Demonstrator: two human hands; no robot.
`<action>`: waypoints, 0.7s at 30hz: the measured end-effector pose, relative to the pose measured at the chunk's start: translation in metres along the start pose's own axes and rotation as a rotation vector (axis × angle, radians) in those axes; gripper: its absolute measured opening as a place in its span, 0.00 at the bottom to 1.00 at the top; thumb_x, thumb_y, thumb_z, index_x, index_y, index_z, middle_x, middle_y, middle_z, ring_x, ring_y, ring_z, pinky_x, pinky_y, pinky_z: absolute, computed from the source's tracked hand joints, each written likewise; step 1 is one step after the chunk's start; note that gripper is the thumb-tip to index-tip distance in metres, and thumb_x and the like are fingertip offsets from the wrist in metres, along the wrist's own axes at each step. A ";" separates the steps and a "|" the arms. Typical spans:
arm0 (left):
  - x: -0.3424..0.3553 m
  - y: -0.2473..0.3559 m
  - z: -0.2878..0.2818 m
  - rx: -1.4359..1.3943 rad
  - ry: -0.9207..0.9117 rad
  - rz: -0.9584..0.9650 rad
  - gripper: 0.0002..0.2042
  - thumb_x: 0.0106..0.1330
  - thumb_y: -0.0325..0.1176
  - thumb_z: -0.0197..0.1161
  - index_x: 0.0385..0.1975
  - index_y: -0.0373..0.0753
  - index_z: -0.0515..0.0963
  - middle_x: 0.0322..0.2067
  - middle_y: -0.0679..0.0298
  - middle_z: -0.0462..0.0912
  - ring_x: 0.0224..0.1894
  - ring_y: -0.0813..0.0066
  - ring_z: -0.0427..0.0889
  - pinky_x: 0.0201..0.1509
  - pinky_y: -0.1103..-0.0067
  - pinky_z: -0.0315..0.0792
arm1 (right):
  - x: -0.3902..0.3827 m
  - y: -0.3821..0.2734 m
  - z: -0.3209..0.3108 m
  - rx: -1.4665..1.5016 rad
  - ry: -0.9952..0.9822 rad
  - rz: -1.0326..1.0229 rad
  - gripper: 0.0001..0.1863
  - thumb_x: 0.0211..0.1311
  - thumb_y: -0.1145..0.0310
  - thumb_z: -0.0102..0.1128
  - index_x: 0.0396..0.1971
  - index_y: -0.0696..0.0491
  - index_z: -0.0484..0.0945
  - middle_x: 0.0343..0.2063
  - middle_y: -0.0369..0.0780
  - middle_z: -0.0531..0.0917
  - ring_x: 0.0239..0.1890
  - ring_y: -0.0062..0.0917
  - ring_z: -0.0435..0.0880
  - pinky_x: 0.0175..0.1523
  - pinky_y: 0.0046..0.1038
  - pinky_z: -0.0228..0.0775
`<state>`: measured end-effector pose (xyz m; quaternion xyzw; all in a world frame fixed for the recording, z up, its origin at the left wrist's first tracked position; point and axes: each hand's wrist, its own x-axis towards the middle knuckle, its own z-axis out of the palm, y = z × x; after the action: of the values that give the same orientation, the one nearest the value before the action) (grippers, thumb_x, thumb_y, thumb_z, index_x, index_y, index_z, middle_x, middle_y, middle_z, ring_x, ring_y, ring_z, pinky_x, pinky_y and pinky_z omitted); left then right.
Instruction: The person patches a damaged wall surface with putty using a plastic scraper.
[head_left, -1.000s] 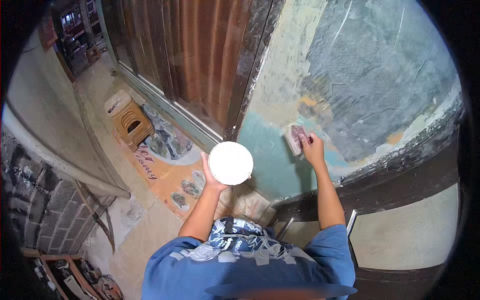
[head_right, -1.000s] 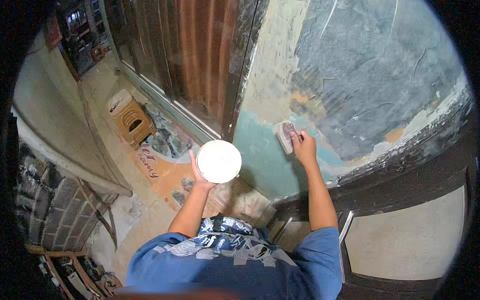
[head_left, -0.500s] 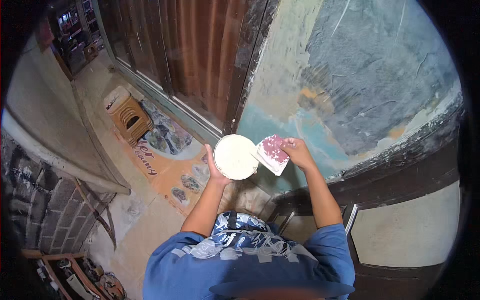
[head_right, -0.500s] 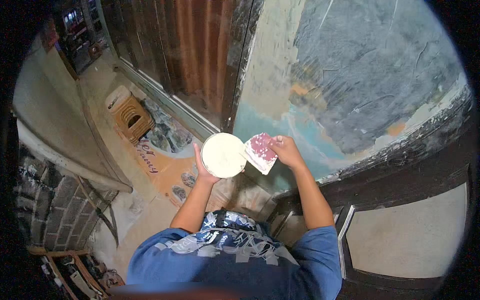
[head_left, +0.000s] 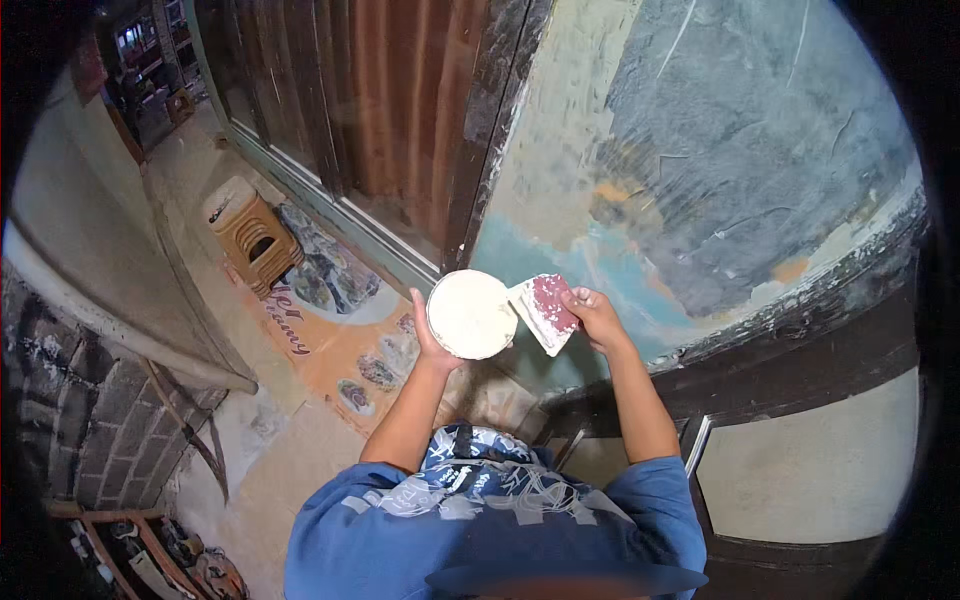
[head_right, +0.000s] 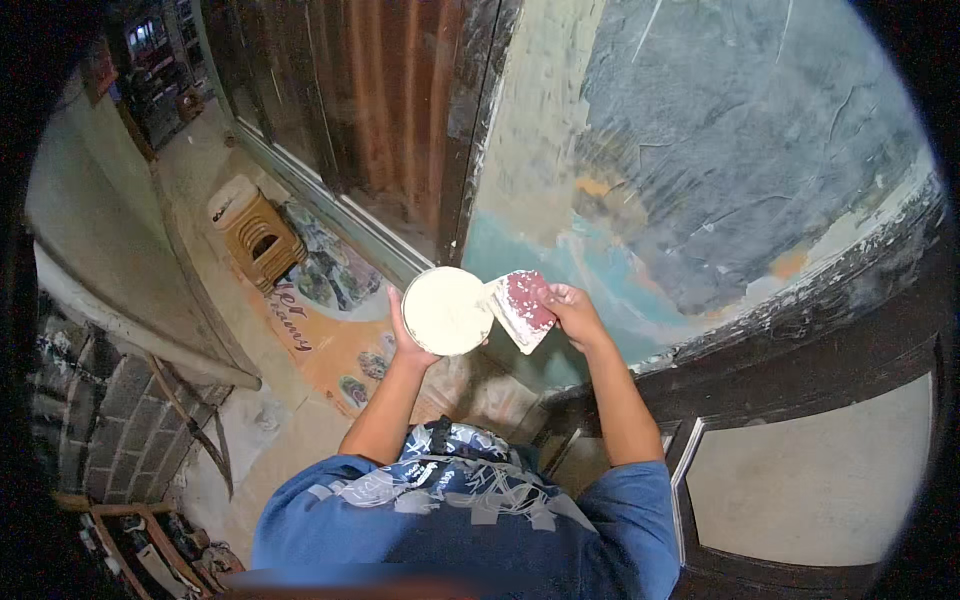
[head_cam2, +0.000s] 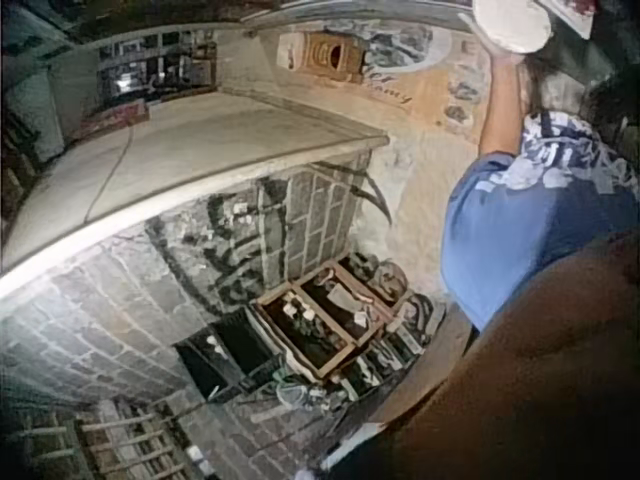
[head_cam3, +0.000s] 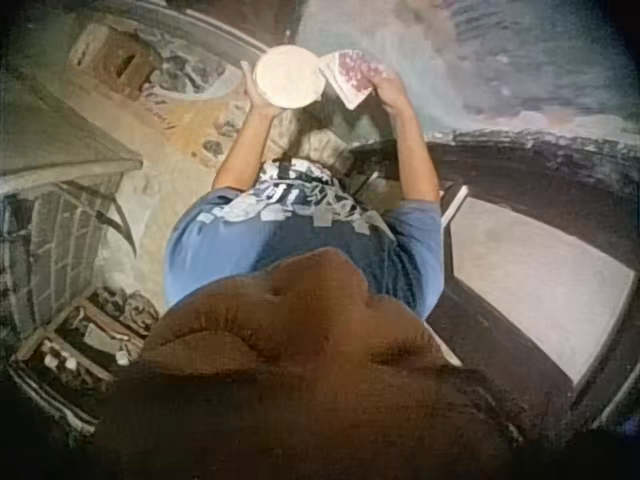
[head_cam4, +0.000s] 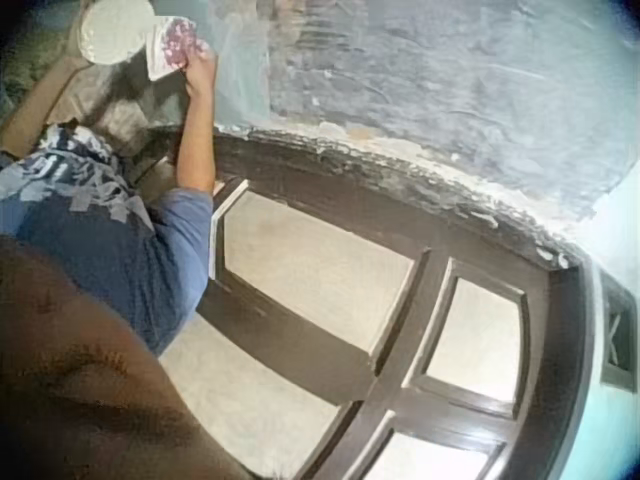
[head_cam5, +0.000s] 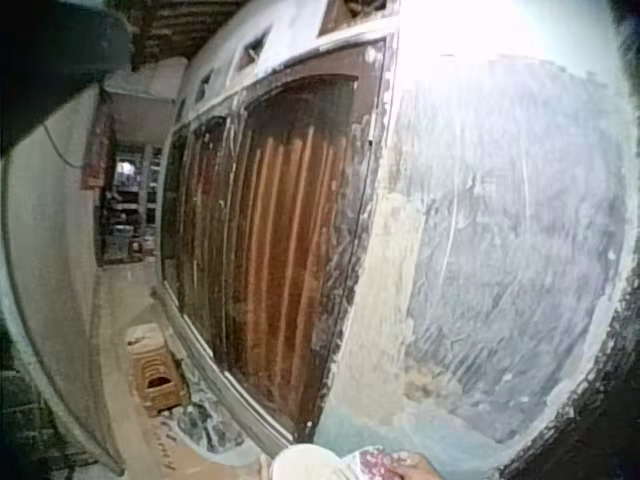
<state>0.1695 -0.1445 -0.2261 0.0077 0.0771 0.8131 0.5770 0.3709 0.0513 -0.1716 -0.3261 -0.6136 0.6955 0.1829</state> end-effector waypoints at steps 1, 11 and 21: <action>0.001 0.002 -0.001 -0.033 -0.071 -0.037 0.50 0.58 0.80 0.38 0.66 0.41 0.67 0.62 0.50 0.72 0.60 0.41 0.74 0.59 0.39 0.68 | 0.001 -0.003 0.001 0.014 -0.009 0.016 0.10 0.68 0.65 0.63 0.40 0.56 0.80 0.34 0.34 0.85 0.33 0.14 0.82 0.40 0.18 0.73; 0.026 -0.008 -0.022 -0.016 -0.077 -0.016 0.48 0.58 0.80 0.39 0.67 0.44 0.65 0.65 0.52 0.68 0.63 0.41 0.71 0.58 0.37 0.65 | 0.013 -0.065 -0.040 -0.894 0.523 -0.568 0.09 0.66 0.65 0.63 0.37 0.55 0.80 0.29 0.47 0.84 0.29 0.35 0.84 0.36 0.31 0.74; 0.010 -0.005 -0.004 -0.130 -0.155 0.043 0.47 0.61 0.78 0.38 0.67 0.43 0.66 0.65 0.53 0.69 0.63 0.43 0.71 0.60 0.39 0.66 | 0.038 -0.034 -0.054 -1.454 0.700 -0.759 0.09 0.63 0.60 0.62 0.35 0.49 0.79 0.23 0.45 0.79 0.29 0.43 0.80 0.32 0.43 0.72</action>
<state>0.1706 -0.1335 -0.2319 0.0348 -0.0207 0.8255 0.5630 0.3754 0.1216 -0.1493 -0.3303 -0.8787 -0.1127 0.3256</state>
